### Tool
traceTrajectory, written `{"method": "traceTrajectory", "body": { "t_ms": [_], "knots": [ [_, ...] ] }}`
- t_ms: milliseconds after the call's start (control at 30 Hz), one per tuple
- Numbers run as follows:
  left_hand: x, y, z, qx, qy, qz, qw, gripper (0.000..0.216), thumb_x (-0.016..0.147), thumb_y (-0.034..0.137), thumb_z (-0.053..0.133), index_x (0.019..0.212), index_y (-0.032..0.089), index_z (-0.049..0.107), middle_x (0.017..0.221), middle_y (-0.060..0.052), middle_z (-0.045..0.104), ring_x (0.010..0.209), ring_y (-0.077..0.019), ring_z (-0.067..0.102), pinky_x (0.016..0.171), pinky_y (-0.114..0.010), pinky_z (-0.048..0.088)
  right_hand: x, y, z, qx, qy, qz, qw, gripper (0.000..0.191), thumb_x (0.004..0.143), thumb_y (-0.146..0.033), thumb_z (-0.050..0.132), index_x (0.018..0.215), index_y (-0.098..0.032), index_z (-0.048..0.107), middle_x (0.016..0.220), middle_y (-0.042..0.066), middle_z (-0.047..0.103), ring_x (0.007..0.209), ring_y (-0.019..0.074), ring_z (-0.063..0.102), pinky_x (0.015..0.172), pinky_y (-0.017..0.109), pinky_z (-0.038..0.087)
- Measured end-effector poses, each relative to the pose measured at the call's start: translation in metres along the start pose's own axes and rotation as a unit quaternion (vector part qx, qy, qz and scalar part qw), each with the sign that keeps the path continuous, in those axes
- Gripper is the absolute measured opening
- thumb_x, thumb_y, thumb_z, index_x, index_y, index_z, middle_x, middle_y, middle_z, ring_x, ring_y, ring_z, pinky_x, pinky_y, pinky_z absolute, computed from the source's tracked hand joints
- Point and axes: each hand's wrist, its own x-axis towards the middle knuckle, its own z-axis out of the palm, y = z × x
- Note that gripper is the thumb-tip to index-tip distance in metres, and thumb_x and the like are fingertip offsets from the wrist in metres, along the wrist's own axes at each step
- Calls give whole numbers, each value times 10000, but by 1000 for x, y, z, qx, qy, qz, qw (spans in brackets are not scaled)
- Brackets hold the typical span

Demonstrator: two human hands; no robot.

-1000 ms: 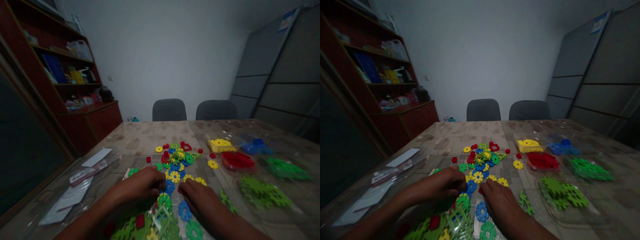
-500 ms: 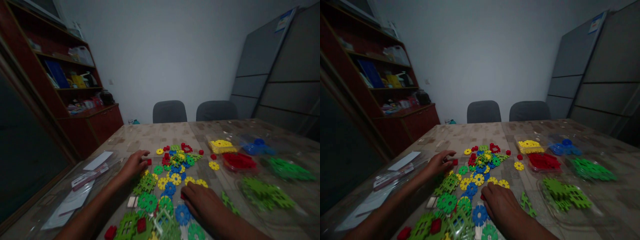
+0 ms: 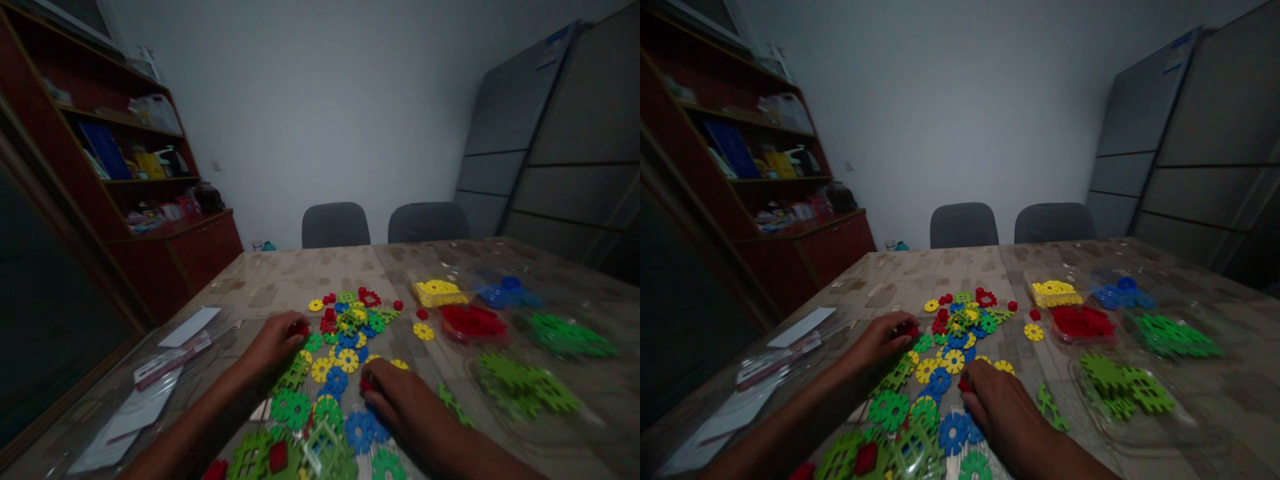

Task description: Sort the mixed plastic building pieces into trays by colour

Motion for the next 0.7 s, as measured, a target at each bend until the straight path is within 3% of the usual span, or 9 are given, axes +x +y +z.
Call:
{"method": "traceTrajectory", "body": {
  "t_ms": [167, 300, 400, 533, 700],
  "knots": [
    [-7, 35, 2, -92, -27, 28, 995, 199, 784, 165, 602, 977, 176, 649, 951, -26, 705, 858, -182, 646, 751, -246, 488, 7, 6, 5, 221, 48, 43, 973, 40, 888, -204, 500, 926, -206, 513, 711, -34, 515, 644, 130, 492, 574, 241, 358],
    [-19, 61, 3, -243, -61, 66, 966, 172, 765, 194, 650, 933, 168, 675, 922, -22, 705, 881, -194, 633, 805, -272, 473, 8, 11, 17, 414, 15, 88, 906, 174, 899, -359, 547, 982, -218, 487, 680, -73, 457, 497, 80, 415, 437, 195, 311],
    [-25, 71, 7, -290, -91, 67, 950, 176, 764, 161, 652, 937, 167, 680, 904, -13, 702, 839, -179, 627, 783, -268, 469, 7, 11, 22, 511, -3, 94, 855, 285, 879, -438, 607, 1017, -218, 490, 694, -77, 465, 490, 64, 429, 434, 179, 327],
    [-28, 75, 16, -285, -91, 73, 951, 163, 763, 122, 657, 916, 172, 683, 876, -4, 682, 794, -162, 607, 721, -244, 444, 6, 12, 26, 574, -24, 79, 815, 333, 869, -458, 642, 1039, -197, 525, 717, -66, 496, 474, 46, 444, 446, 176, 365],
    [-32, 80, 23, -243, -67, 91, 963, 135, 741, 59, 636, 801, 170, 681, 829, 5, 653, 794, -158, 591, 698, -230, 400, 5, 11, 25, 567, -50, 55, 821, 359, 861, -492, 645, 996, -175, 544, 773, -27, 544, 517, 58, 472, 473, 185, 400]
  ]
}}
